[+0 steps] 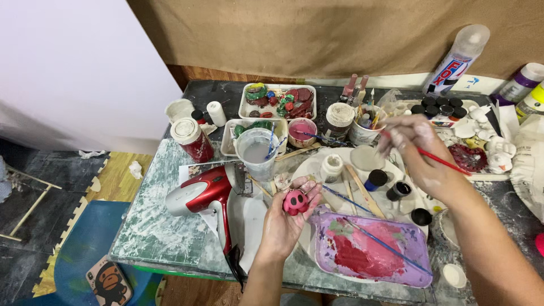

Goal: The person paints a small pink clay figurine with black and white paint using a fine brush. They dip the brush into paint containers and a water cup, then apply paint to the figurine's eyes and mouth. A hair dryer is used to dry the paint between applications.

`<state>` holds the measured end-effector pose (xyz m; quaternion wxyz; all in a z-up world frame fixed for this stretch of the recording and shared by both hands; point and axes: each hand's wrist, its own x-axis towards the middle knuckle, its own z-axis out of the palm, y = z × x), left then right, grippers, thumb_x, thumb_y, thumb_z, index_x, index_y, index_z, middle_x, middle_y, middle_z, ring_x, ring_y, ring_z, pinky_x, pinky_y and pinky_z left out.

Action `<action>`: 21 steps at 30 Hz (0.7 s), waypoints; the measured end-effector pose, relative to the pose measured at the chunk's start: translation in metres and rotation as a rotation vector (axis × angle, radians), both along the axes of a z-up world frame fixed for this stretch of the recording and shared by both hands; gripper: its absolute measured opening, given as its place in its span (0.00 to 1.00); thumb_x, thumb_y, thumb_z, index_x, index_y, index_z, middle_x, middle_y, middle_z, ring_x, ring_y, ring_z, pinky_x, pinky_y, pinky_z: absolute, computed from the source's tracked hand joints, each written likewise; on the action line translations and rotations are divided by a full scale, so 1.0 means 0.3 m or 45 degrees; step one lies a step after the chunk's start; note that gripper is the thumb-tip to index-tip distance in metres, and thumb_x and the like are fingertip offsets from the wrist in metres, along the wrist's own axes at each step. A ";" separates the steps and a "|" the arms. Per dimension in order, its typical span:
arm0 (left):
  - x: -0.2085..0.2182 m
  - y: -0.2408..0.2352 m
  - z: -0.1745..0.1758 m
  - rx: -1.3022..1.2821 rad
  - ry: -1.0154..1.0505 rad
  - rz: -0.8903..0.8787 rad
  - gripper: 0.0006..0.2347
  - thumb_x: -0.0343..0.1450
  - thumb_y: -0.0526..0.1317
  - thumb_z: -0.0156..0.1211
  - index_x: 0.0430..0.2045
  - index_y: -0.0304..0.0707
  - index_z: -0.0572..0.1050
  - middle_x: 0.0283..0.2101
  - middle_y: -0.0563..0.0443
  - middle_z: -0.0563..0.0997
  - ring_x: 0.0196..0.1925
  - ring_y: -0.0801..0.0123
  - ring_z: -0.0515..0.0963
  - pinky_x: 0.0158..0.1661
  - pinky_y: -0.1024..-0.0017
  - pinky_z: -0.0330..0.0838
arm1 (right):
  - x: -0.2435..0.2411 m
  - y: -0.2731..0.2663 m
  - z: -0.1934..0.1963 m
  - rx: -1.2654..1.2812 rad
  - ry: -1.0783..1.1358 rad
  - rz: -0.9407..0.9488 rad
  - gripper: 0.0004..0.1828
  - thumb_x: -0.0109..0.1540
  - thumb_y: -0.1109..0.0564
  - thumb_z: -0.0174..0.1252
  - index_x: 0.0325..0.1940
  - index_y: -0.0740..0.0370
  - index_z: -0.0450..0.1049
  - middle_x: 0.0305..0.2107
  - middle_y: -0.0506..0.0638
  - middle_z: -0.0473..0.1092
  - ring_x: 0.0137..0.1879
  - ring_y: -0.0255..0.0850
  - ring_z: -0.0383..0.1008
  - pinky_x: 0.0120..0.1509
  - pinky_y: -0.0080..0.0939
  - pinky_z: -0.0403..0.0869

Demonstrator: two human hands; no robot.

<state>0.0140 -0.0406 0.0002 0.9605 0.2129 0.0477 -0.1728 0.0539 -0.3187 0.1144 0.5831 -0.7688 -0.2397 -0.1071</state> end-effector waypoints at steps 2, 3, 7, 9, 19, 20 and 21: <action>0.016 -0.013 0.003 -0.003 -0.022 -0.002 0.19 0.78 0.41 0.36 0.53 0.22 0.68 0.56 0.32 0.77 0.63 0.47 0.77 0.62 0.58 0.73 | 0.004 -0.008 0.014 0.000 0.016 0.076 0.11 0.70 0.60 0.52 0.57 0.60 0.66 0.41 0.48 0.74 0.47 0.35 0.76 0.54 0.35 0.77; 0.021 -0.017 0.003 -0.004 -0.032 -0.001 0.18 0.78 0.41 0.36 0.53 0.22 0.69 0.55 0.32 0.77 0.62 0.47 0.77 0.62 0.58 0.73 | 0.005 -0.004 0.013 -0.103 0.012 -0.004 0.08 0.68 0.62 0.53 0.52 0.62 0.70 0.41 0.49 0.73 0.46 0.36 0.77 0.53 0.36 0.77; 0.031 -0.026 -0.003 -0.022 -0.007 -0.010 0.17 0.78 0.41 0.37 0.52 0.23 0.69 0.54 0.34 0.78 0.62 0.48 0.77 0.62 0.58 0.73 | 0.034 0.012 0.004 -0.422 -0.111 -0.152 0.07 0.65 0.63 0.56 0.46 0.65 0.77 0.35 0.50 0.76 0.41 0.40 0.76 0.47 0.39 0.74; 0.035 -0.028 -0.008 -0.022 -0.012 -0.001 0.18 0.78 0.41 0.36 0.51 0.23 0.69 0.53 0.34 0.78 0.61 0.49 0.77 0.62 0.57 0.73 | 0.057 0.026 0.002 -0.653 -0.175 -0.190 0.06 0.67 0.62 0.54 0.45 0.65 0.75 0.31 0.53 0.74 0.37 0.44 0.75 0.45 0.42 0.73; 0.042 -0.018 -0.023 -0.013 -0.012 0.015 0.18 0.78 0.41 0.33 0.52 0.24 0.69 0.53 0.34 0.78 0.61 0.49 0.77 0.62 0.57 0.73 | 0.170 0.109 -0.087 -0.894 -0.458 -0.069 0.08 0.64 0.56 0.59 0.42 0.63 0.75 0.33 0.59 0.75 0.42 0.55 0.75 0.48 0.50 0.72; 0.041 -0.016 -0.021 -0.010 -0.019 0.018 0.18 0.78 0.41 0.33 0.52 0.24 0.69 0.53 0.34 0.78 0.61 0.48 0.77 0.62 0.57 0.73 | 0.174 0.107 -0.093 -0.885 -0.490 -0.050 0.08 0.64 0.56 0.59 0.43 0.63 0.76 0.34 0.58 0.75 0.42 0.54 0.75 0.50 0.49 0.72; 0.041 -0.014 -0.017 -0.006 -0.028 0.021 0.18 0.79 0.41 0.34 0.52 0.23 0.69 0.54 0.33 0.78 0.61 0.48 0.77 0.62 0.57 0.73 | 0.177 0.105 -0.097 -0.876 -0.524 -0.031 0.08 0.64 0.56 0.59 0.43 0.62 0.76 0.34 0.57 0.75 0.43 0.52 0.75 0.51 0.47 0.72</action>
